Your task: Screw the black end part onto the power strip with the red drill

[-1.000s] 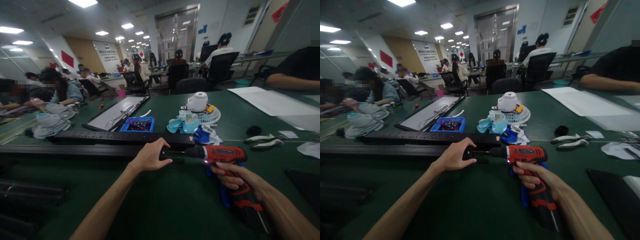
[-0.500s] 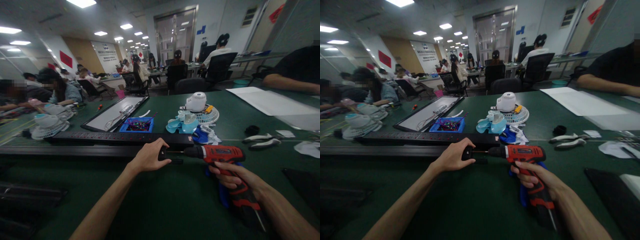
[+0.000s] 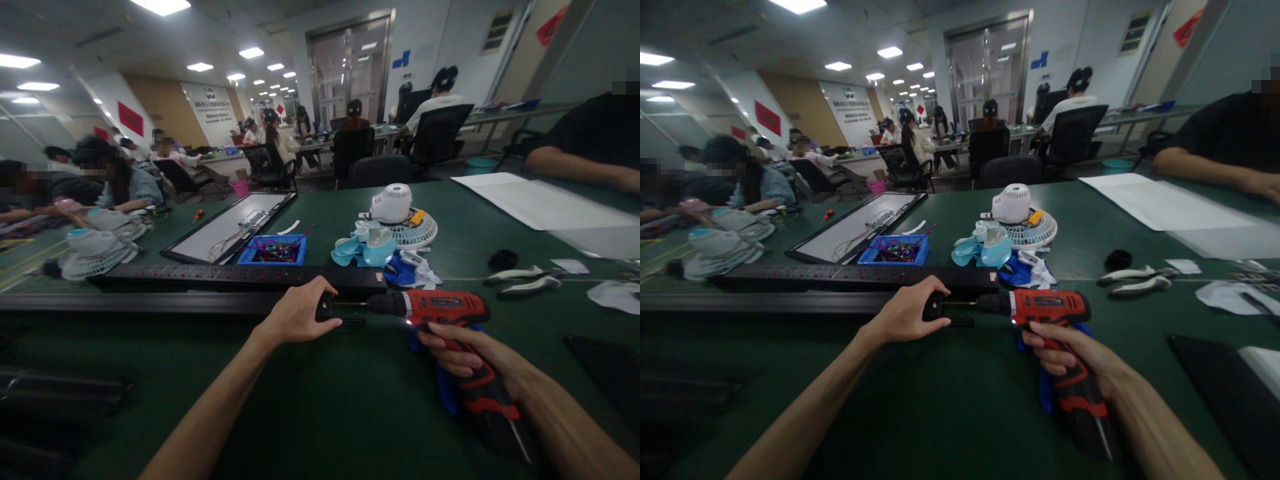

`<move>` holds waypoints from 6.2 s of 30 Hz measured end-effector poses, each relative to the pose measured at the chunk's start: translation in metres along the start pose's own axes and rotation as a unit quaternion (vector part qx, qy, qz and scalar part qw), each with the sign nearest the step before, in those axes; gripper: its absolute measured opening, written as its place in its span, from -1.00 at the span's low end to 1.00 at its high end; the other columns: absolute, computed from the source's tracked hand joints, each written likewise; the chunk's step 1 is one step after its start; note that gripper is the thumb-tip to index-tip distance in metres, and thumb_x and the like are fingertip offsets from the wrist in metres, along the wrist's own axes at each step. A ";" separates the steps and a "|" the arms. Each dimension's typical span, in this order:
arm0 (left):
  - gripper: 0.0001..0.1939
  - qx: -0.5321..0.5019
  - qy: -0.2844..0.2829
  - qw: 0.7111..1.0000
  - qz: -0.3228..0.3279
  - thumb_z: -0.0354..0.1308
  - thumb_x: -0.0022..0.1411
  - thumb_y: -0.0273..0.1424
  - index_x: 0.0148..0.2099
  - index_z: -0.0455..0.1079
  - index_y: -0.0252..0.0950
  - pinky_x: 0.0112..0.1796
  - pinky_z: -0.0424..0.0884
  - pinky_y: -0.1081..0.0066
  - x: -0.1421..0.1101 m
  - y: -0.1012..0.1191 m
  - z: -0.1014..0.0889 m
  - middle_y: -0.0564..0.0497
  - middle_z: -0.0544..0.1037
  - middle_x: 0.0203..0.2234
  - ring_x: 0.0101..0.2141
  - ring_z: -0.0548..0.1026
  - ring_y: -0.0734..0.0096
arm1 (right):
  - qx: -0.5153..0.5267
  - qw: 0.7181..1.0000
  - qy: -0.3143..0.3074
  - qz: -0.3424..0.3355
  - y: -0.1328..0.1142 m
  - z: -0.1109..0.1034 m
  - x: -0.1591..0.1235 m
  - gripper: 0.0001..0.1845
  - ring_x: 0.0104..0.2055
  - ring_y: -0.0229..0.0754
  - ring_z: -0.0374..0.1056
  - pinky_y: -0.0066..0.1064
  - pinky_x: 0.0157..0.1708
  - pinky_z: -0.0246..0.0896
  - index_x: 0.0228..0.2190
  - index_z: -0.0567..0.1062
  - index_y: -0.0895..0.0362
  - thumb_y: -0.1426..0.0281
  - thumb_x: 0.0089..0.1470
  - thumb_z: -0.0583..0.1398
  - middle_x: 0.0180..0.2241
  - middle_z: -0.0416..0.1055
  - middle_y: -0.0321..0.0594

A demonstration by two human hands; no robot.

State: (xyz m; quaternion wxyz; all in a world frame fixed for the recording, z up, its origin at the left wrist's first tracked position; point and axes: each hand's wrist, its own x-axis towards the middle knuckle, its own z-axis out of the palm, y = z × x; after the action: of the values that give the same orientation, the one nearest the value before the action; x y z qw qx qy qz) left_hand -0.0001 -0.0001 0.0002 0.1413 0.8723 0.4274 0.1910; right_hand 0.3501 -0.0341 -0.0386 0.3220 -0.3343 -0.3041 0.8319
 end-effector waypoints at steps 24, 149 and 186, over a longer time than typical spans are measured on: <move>-0.39 0.057 -0.004 0.998 -0.015 0.39 0.19 -0.09 0.17 0.31 -0.23 -0.06 0.52 0.11 0.000 -0.003 0.004 -0.08 0.59 -0.04 -0.10 0.61 0.09 | -0.025 1.000 -0.001 0.018 -0.002 0.002 -0.002 -0.42 -0.69 -0.48 -0.25 -0.67 -0.67 0.13 -0.27 0.70 0.35 0.00 0.19 0.33 -0.74 0.05 -0.52; -0.39 0.049 -0.017 0.998 -0.018 0.41 0.22 -0.03 0.16 0.36 -0.22 0.03 0.49 0.14 0.003 -0.005 0.008 -0.08 0.58 -0.05 -0.04 0.59 0.09 | -0.048 0.998 0.050 0.000 -0.010 -0.002 -0.011 -0.69 -0.54 -0.35 0.40 -0.51 -0.47 0.45 -0.05 0.64 0.23 0.34 0.21 0.37 -0.23 0.67 -0.05; -0.43 0.041 -0.007 0.999 -0.002 0.39 0.25 -0.13 0.19 0.33 -0.20 0.03 0.49 0.09 0.001 -0.005 0.009 -0.09 0.57 0.02 -0.02 0.58 0.06 | 0.006 0.999 0.052 0.009 -0.013 0.006 -0.012 -0.67 -0.62 -0.44 0.28 -0.57 -0.54 0.42 0.02 0.62 0.30 0.44 0.24 0.33 -0.16 0.68 0.00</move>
State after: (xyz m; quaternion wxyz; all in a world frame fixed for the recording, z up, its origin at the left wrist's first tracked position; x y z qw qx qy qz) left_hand 0.0014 0.0031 -0.0099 0.1090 0.8777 0.4356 0.1672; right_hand 0.3568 -0.0370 -0.0207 0.3321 -0.3780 -0.2792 0.8179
